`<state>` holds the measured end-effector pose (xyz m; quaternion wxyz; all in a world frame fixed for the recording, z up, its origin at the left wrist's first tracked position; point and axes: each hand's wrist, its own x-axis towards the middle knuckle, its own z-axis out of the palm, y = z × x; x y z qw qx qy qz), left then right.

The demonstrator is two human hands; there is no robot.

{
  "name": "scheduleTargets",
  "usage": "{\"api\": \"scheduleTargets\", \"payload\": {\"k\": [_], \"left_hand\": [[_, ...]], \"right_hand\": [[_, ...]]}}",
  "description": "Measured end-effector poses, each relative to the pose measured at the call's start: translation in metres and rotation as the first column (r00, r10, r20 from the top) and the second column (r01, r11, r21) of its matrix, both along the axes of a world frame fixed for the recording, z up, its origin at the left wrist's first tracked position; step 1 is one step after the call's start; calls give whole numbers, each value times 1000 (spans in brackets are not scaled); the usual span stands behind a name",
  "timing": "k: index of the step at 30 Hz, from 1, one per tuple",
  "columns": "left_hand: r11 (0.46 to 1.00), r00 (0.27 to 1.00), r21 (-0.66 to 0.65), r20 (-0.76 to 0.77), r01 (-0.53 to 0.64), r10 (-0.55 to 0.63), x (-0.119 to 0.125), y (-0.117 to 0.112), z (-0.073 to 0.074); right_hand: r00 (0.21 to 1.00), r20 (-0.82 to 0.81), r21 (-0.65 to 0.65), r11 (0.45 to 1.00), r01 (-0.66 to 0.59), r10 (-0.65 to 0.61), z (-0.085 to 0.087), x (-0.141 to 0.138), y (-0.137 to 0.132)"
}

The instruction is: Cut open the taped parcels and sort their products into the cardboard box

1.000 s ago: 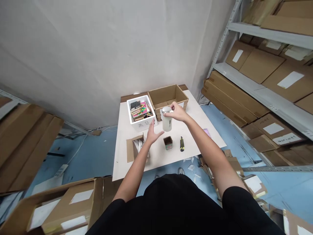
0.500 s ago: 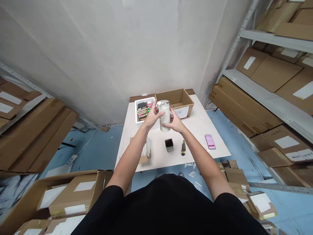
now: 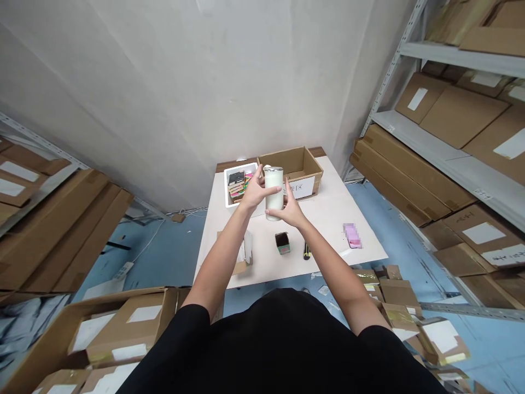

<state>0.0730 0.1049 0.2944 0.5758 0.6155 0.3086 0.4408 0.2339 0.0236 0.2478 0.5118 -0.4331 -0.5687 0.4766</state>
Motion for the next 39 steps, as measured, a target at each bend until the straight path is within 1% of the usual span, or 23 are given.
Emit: {"api": "scheduleTargets", "payload": {"k": [1, 3, 6, 7, 11, 13, 15, 17, 19, 20, 22, 24, 27, 29, 32, 34, 36, 39], "left_hand": [[1000, 1000, -15, 13, 11, -11, 0, 2, 0], [999, 999, -17, 43, 27, -26, -1, 5, 0], [1000, 1000, 20, 23, 10, -10, -4, 10, 1], [1000, 1000, 24, 8, 6, -6, -5, 11, 1], [998, 998, 24, 21, 59, -60, -10, 17, 1], [996, 997, 41, 30, 74, -75, -11, 19, 0], [998, 998, 36, 20, 57, -58, -10, 21, 0], [999, 999, 5, 14, 53, -53, -10, 23, -1], [996, 996, -13, 12, 84, -84, -9, 23, -3], [995, 995, -10, 7, 97, -97, -8, 23, -4], [996, 996, 8, -16, 84, -83, -7, 23, -6], [999, 998, 9, -39, 41, -41, -6, 23, -8], [1000, 998, -1, -53, 30, -30, -5, 22, -9], [998, 996, 45, -78, 39, -35, -6, 21, -9], [990, 987, 132, -157, 42, -21, -9, 21, -9], [989, 979, 133, -200, 67, -39, -9, 22, -13], [991, 973, 88, -213, 105, -85, -9, 23, -23], [991, 972, 35, -204, 127, -118, -10, 25, -46]], "right_hand": [[1000, -25, -1, 1000, -10, 10, 0, 0, 0], [999, -22, 3, 1000, 26, -26, -1, 2, 1], [992, 52, 20, 993, 117, -118, -3, 5, 2], [990, 67, 26, 992, 125, -126, -4, 5, 2], [998, 46, 23, 999, 44, -45, -7, 5, 3], [994, 67, 15, 997, 82, -83, -9, 4, 3], [986, 95, 11, 990, 139, -139, -10, 3, 3], [988, 81, 8, 992, 128, -128, -12, 2, 4], [995, 52, 7, 996, 88, -88, -14, 1, 5], [994, 56, 9, 996, 90, -91, -16, 1, 5], [985, 102, 17, 990, 139, -140, -19, 0, 6], [977, 134, 30, 986, 164, -166, -21, 1, 7], [994, 69, 19, 996, 84, -85, -26, 3, 9], [998, 25, -11, 999, 52, -52, -31, 6, 10], [998, 17, -63, 996, 67, -66, -40, 10, 10], [998, 22, -88, 994, 67, -65, -49, 11, 8], [998, 31, -108, 993, 56, -53, -63, 13, 8], [999, 44, -133, 991, 10, -4, -93, 20, 7]]}}
